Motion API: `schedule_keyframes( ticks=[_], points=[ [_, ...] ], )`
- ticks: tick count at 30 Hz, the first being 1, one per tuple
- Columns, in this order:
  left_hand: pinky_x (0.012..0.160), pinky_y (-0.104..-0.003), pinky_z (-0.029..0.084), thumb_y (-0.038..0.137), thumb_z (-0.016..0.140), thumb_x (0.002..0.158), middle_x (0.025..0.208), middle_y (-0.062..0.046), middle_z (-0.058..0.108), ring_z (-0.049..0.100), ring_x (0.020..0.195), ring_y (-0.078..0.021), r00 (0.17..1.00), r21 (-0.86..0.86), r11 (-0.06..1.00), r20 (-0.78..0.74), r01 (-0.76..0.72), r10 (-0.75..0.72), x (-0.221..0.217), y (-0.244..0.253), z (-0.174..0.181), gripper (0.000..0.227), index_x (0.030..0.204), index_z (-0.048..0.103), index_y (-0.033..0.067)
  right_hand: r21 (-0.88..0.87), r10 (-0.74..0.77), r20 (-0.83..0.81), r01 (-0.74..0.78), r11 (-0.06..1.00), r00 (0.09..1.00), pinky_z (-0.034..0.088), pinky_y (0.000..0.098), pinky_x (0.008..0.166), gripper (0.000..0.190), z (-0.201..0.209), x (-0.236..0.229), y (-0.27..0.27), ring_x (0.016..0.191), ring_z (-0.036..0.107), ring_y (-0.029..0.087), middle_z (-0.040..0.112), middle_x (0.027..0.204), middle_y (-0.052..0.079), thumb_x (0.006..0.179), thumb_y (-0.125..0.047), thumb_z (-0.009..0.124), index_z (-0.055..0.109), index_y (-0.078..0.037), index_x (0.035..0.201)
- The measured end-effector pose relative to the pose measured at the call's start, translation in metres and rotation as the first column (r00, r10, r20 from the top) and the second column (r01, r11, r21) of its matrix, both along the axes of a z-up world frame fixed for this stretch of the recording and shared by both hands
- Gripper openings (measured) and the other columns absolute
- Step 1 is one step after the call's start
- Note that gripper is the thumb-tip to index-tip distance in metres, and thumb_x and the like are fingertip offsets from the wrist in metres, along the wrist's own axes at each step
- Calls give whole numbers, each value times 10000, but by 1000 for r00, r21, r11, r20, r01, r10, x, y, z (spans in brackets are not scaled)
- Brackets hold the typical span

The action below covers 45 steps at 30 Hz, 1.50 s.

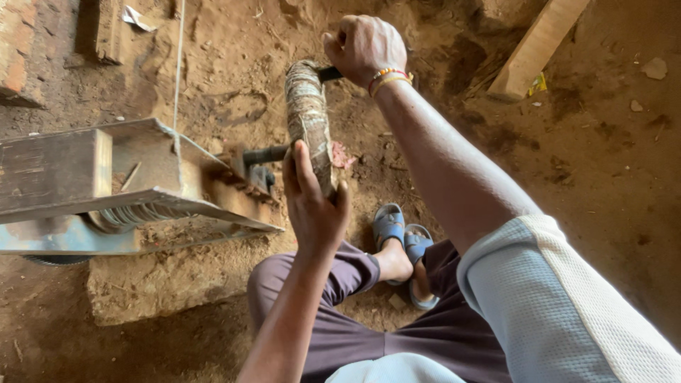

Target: The person turns a hand crank on a manual spooling machine to wind twine onto a spool.

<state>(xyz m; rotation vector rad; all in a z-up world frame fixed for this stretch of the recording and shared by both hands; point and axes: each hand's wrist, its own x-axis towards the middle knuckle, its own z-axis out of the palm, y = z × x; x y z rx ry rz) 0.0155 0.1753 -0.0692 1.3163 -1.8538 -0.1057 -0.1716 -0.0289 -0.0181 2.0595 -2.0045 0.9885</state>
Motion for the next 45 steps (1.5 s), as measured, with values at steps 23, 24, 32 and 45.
schedule_keyframes(
  ticks=[23, 24, 32, 45],
  points=[
    [1037, -459, 558, 167, 771, 903, 1527, -332, 437, 561, 1371, -434, 996, -49, 996, 48, 74, -71, 9, -23, 25, 887, 1630, 269, 83, 56, 4, 45, -6, 998, 999, 521, 509, 672, 401, -37, -3, -34, 735, 679, 366, 695, 723, 148, 899, -464, 669, 691, -126, 684],
    [1024, -456, 562, 167, 774, 900, 1517, -344, 435, 569, 1351, -434, 996, -32, 997, 64, 65, -63, 9, -25, 27, 894, 1632, 266, 92, 57, 2, 51, -5, 998, 999, 522, 508, 672, 405, -39, -2, -35, 735, 678, 368, 695, 721, 149, 894, -469, 671, 692, -125, 681],
    [841, -442, 621, 206, 835, 778, 1456, -408, 419, 613, 1201, -462, 988, 176, 984, 154, -20, -8, 5, -44, 50, 1013, 1604, 252, 130, 112, -32, 58, 25, 993, 998, 530, 518, 693, 424, -55, 0, -44, 764, 683, 392, 697, 762, 181, 930, -480, 641, 721, -114, 731],
    [528, -284, 604, 136, 787, 755, 1403, -303, 457, 706, 826, -237, 986, 526, 845, 166, -96, 9, -8, -94, 92, 979, 1589, 275, 155, 74, 0, -80, 6, 997, 997, 373, 482, 928, 447, -114, 3, -10, 910, 569, 282, 612, 866, 79, 1075, -490, 483, 647, -159, 824]
  ],
)
